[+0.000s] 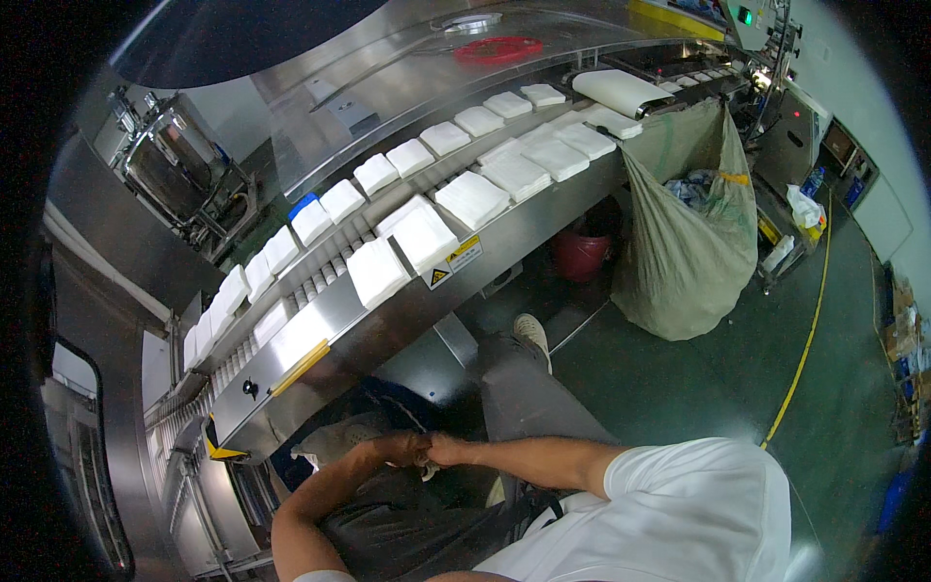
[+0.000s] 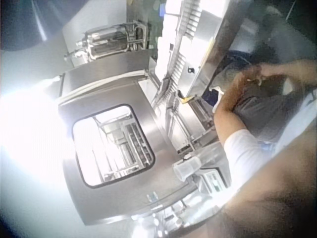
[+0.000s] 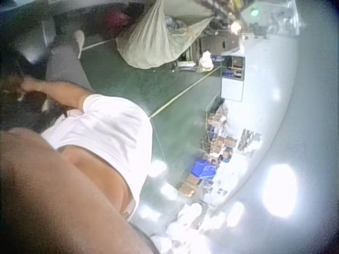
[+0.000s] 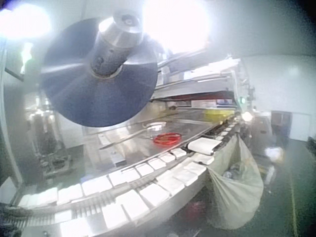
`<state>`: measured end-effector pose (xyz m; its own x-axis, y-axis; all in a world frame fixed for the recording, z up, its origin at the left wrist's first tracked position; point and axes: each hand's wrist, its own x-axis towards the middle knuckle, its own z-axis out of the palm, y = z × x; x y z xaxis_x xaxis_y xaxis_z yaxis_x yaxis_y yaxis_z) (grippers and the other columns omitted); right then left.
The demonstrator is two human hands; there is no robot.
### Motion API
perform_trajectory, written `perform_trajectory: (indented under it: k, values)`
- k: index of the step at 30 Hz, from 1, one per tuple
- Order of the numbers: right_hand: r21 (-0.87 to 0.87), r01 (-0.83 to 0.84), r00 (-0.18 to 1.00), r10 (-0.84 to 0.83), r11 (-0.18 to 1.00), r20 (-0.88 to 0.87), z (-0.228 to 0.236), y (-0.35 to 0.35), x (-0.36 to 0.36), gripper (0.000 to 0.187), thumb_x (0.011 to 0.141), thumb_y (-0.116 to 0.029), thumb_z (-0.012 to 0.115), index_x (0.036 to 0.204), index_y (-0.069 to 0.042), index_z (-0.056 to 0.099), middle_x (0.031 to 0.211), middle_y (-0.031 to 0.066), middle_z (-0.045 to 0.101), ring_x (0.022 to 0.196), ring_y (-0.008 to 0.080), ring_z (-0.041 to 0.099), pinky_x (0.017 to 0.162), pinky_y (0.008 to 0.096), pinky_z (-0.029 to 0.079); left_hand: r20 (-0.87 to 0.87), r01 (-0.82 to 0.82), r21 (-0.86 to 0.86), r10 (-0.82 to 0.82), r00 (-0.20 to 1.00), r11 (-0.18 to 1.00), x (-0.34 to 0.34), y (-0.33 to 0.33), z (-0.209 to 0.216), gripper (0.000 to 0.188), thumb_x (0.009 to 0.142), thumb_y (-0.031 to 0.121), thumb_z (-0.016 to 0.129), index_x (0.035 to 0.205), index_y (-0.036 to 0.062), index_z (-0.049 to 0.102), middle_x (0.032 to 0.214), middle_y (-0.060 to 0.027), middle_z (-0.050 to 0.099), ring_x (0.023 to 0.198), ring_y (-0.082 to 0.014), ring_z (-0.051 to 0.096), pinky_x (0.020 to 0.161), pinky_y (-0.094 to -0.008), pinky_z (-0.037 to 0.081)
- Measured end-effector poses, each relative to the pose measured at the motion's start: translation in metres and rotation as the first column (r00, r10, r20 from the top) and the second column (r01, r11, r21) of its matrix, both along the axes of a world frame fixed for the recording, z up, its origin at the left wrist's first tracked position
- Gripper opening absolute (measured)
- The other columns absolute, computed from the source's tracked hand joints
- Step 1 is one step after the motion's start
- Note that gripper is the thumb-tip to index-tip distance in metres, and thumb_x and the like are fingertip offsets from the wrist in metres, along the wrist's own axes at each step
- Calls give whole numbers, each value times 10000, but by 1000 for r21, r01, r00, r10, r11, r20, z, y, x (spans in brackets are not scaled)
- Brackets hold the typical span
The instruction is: The person sits in a manufacturing area and cleans small white objects by hand, using their fingers to peel or scrape the surface of each item individually.
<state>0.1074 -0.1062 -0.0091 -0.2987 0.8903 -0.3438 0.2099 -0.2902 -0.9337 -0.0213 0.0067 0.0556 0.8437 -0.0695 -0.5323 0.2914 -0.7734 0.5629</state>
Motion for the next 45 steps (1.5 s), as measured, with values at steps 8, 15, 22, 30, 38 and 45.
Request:
perform_trajectory:
  k: [8,15,22,30,38,45]
  values:
    - [170,17,999,-23,985,31,31,-5,7,200,853,-165,572,998,-71,672,725,83,642,619,195,589,576,345,463,-132,-26,-18,24,991,999,11,-4,25,231,806,222,650,975,67,628,899,-168,666,830,-354,640,719,-421,489]
    - [57,-4,995,9,998,-100,8,0,-3,213,864,-178,575,1021,-62,660,792,62,655,678,167,583,601,340,466,-82,-46,80,53,995,996,-1,-4,11,248,788,169,651,1013,70,627,909,-177,667,873,-356,648,747,-416,498]
    - [247,58,998,-57,967,-11,-51,2,-11,236,895,-137,444,909,4,633,696,156,623,575,247,602,546,403,480,-24,12,-21,-13,1000,1000,6,2,1,217,813,158,612,1013,75,615,926,-183,663,886,-363,641,748,-414,497]
    - [16,-43,999,43,999,-2,7,0,-3,263,880,-241,575,1039,-48,656,847,126,665,689,224,618,606,365,479,27,-8,-42,9,1000,999,-17,9,-36,155,806,128,597,948,81,635,942,-143,673,885,-298,646,754,-384,493]
    - [3,-53,997,53,999,-56,-23,3,-3,276,920,-276,558,1068,-57,635,797,79,645,618,175,574,561,339,462,-251,-24,-82,2,968,996,14,-3,24,290,858,48,575,1143,64,624,1121,-156,638,999,-310,602,849,-408,481]
    - [-83,-67,993,59,994,-104,21,-3,1,283,926,-304,585,1053,-57,637,811,76,646,657,165,587,578,329,472,-218,2,-45,-12,976,999,9,-4,22,227,836,90,597,1055,45,638,1000,-163,669,929,-276,632,796,-358,484]
